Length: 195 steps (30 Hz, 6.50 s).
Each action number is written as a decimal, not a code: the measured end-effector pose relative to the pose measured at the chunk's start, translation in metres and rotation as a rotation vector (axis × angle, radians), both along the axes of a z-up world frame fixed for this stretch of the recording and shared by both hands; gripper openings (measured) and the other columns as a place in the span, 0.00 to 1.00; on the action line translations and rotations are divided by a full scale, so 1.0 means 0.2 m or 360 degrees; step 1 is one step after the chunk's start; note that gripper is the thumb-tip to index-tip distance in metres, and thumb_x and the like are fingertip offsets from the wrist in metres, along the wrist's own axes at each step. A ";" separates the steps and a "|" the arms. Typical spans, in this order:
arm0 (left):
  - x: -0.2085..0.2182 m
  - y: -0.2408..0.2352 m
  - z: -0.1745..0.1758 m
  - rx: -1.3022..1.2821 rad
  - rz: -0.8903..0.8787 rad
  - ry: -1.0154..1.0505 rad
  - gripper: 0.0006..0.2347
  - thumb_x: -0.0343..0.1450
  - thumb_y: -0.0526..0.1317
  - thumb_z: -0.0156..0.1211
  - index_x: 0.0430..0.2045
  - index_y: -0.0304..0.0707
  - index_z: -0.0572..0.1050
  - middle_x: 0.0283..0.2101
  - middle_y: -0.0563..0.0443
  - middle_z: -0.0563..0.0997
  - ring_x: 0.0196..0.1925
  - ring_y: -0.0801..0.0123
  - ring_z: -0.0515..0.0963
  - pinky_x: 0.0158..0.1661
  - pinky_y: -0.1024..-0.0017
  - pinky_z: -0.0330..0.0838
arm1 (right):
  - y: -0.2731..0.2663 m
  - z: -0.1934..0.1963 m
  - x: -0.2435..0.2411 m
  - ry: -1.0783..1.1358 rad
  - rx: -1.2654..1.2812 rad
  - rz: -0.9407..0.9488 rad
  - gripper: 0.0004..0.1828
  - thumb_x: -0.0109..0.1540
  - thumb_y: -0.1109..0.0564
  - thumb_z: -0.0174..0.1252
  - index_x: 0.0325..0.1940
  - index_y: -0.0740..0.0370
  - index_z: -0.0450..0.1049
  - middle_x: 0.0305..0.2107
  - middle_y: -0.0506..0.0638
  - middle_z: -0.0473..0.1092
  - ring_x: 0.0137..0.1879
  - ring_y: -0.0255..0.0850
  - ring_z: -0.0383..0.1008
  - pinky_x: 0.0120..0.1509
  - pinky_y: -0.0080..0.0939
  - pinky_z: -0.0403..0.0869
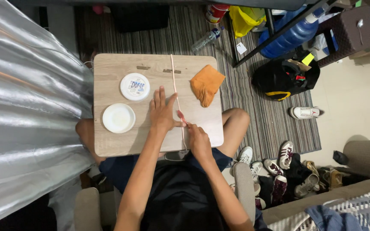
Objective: Applying a white substance to a long thin cord or shoelace using a small brush
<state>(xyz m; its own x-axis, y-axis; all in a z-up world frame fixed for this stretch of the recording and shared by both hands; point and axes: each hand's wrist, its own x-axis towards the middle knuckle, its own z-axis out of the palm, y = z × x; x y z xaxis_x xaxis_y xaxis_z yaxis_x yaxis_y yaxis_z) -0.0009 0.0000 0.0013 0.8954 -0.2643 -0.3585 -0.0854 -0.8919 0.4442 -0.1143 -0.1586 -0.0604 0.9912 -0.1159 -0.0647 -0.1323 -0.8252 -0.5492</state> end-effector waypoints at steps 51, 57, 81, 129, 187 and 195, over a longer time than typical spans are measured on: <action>0.00 0.00 0.05 0.0007 0.0012 0.0061 0.54 0.50 0.59 0.81 0.72 0.58 0.53 0.78 0.34 0.35 0.80 0.47 0.33 0.74 0.52 0.34 | -0.02 0.00 0.09 -0.0006 0.0022 0.0009 0.11 0.71 0.50 0.47 0.53 0.51 0.73 0.31 0.59 0.74 0.39 0.63 0.80 0.39 0.59 0.80; 0.00 0.00 0.03 0.0000 0.0010 0.0066 0.54 0.50 0.59 0.81 0.73 0.58 0.54 0.78 0.34 0.34 0.80 0.46 0.33 0.74 0.51 0.33 | -0.03 0.08 -0.05 0.0111 -0.0072 0.0024 0.11 0.71 0.48 0.47 0.53 0.48 0.72 0.31 0.57 0.74 0.38 0.61 0.80 0.39 0.58 0.81; -0.03 0.04 0.03 -0.0276 0.0064 0.0064 0.52 0.51 0.52 0.82 0.72 0.56 0.55 0.78 0.35 0.31 0.80 0.46 0.29 0.73 0.45 0.27 | 0.00 0.30 -0.07 -0.0084 -0.0107 0.0213 0.19 0.70 0.55 0.46 0.65 0.49 0.73 0.29 0.59 0.72 0.33 0.62 0.79 0.34 0.58 0.80; -0.01 0.03 -0.02 -0.0153 0.0039 0.0097 0.53 0.52 0.56 0.81 0.73 0.64 0.50 0.78 0.39 0.28 0.80 0.47 0.27 0.74 0.46 0.26 | 0.03 0.05 -0.08 -0.0446 -0.0277 0.0149 0.19 0.68 0.54 0.50 0.62 0.45 0.75 0.29 0.52 0.68 0.30 0.60 0.78 0.30 0.56 0.79; 0.03 -0.03 -0.01 -0.0060 -0.0043 -0.0011 0.53 0.53 0.64 0.76 0.73 0.61 0.50 0.77 0.33 0.31 0.79 0.44 0.31 0.70 0.45 0.34 | -0.07 0.07 -0.02 -0.0455 -0.0244 0.0060 0.14 0.69 0.50 0.52 0.56 0.44 0.78 0.26 0.50 0.69 0.31 0.58 0.78 0.30 0.57 0.79; 0.05 -0.03 -0.06 -0.0084 -0.0041 0.0005 0.56 0.49 0.65 0.77 0.73 0.62 0.50 0.78 0.33 0.30 0.79 0.44 0.30 0.71 0.44 0.33 | -0.03 0.00 0.14 -0.0404 -0.0253 0.0062 0.16 0.68 0.53 0.50 0.59 0.45 0.75 0.28 0.52 0.69 0.32 0.60 0.78 0.32 0.58 0.79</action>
